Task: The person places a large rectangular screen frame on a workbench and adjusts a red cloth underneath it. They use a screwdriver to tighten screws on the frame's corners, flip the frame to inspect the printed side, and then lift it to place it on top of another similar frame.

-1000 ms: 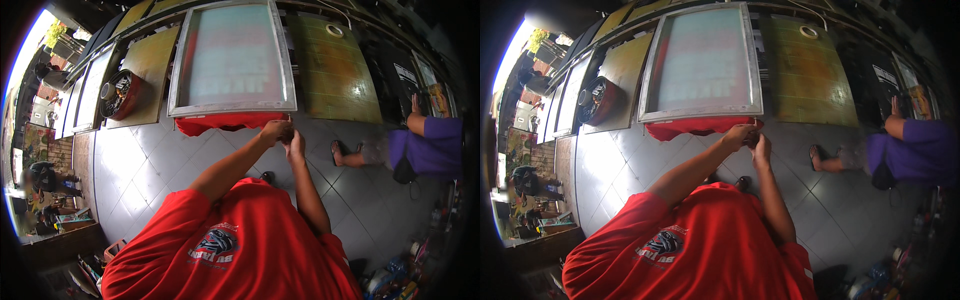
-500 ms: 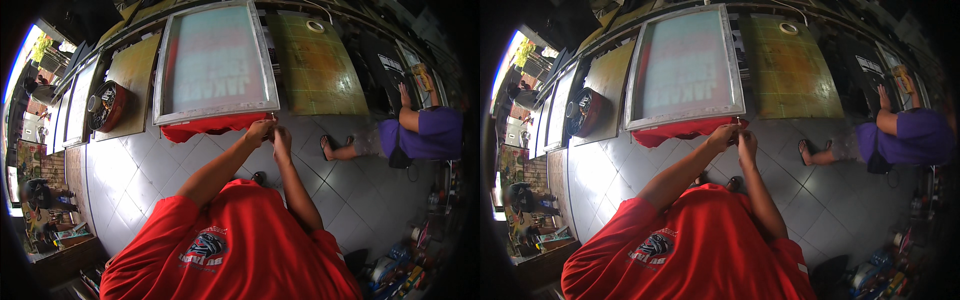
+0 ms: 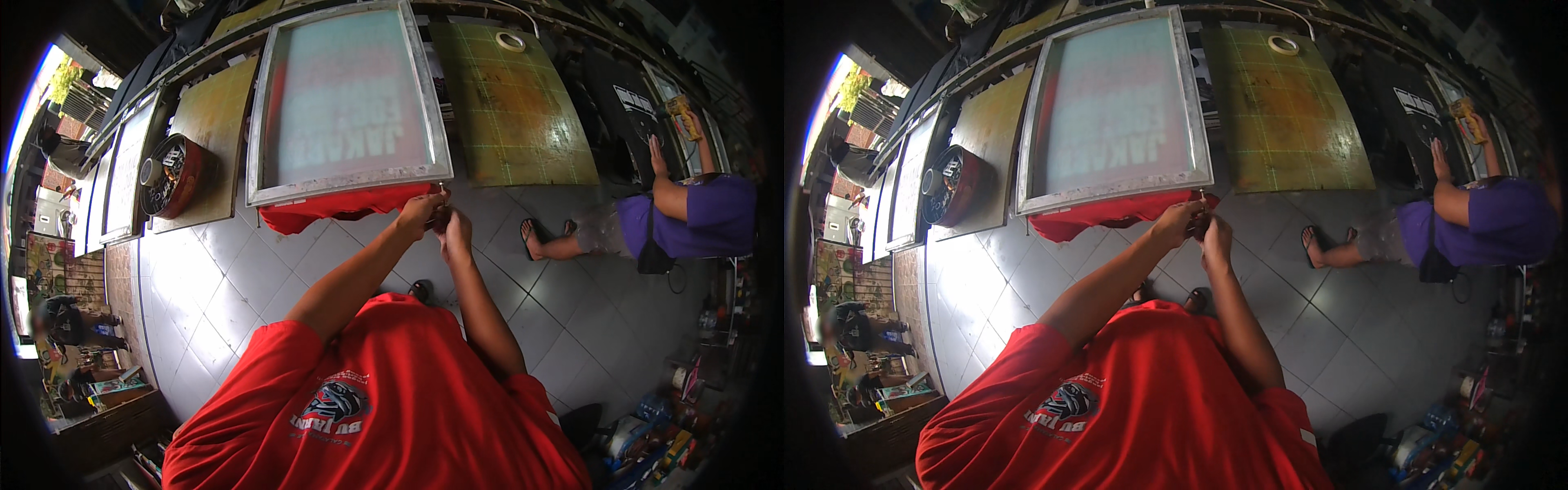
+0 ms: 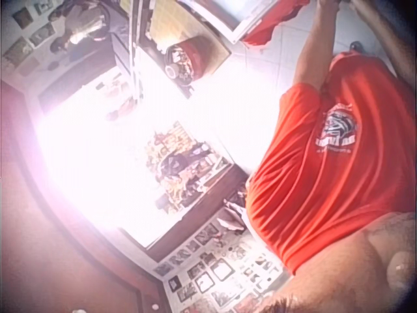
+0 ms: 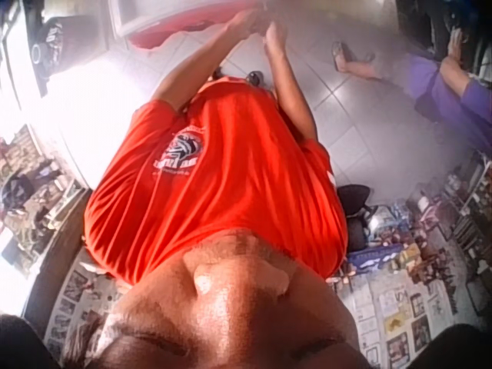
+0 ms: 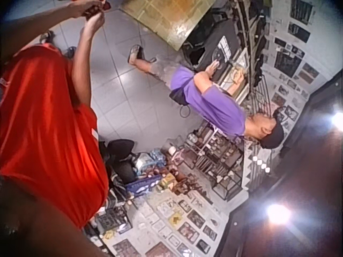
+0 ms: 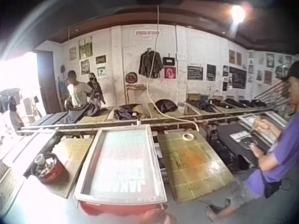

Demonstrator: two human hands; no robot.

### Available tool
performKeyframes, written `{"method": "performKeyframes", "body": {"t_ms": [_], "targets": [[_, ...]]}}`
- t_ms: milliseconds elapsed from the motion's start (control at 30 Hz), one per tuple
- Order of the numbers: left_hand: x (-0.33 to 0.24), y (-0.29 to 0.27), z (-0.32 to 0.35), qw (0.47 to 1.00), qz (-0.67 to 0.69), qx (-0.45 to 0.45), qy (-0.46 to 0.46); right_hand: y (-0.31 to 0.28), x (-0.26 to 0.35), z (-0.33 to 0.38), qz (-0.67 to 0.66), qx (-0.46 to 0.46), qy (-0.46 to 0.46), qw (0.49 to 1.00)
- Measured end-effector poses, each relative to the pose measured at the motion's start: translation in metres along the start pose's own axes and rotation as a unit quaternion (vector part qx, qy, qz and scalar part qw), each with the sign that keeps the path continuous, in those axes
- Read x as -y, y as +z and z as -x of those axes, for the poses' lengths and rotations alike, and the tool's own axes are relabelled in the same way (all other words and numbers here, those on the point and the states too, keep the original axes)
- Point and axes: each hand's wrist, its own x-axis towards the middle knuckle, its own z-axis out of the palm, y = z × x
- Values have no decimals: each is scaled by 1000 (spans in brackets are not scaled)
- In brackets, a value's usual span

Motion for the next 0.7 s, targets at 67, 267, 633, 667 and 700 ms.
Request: {"method": "performKeyframes", "body": {"t_ms": [67,267,633,667,700], "targets": [[-1,-1,0,1000,15,-7,-12,-1,0,0,-22,-10,37,999],[-6,6,4,999,-11,-36,-9,1,-2,-1,41,21,-21,999],[-4,0,-1,1000,30,3,-6,5,-4,-3,-34,-3,54,998],[-4,-1,-1,999,27,-13,-13,5,-4,-4,-35,-20,62,997],[-4,0,-1,1000,26,5,-3,5,-5,-5,-45,-20,52,997]]}}
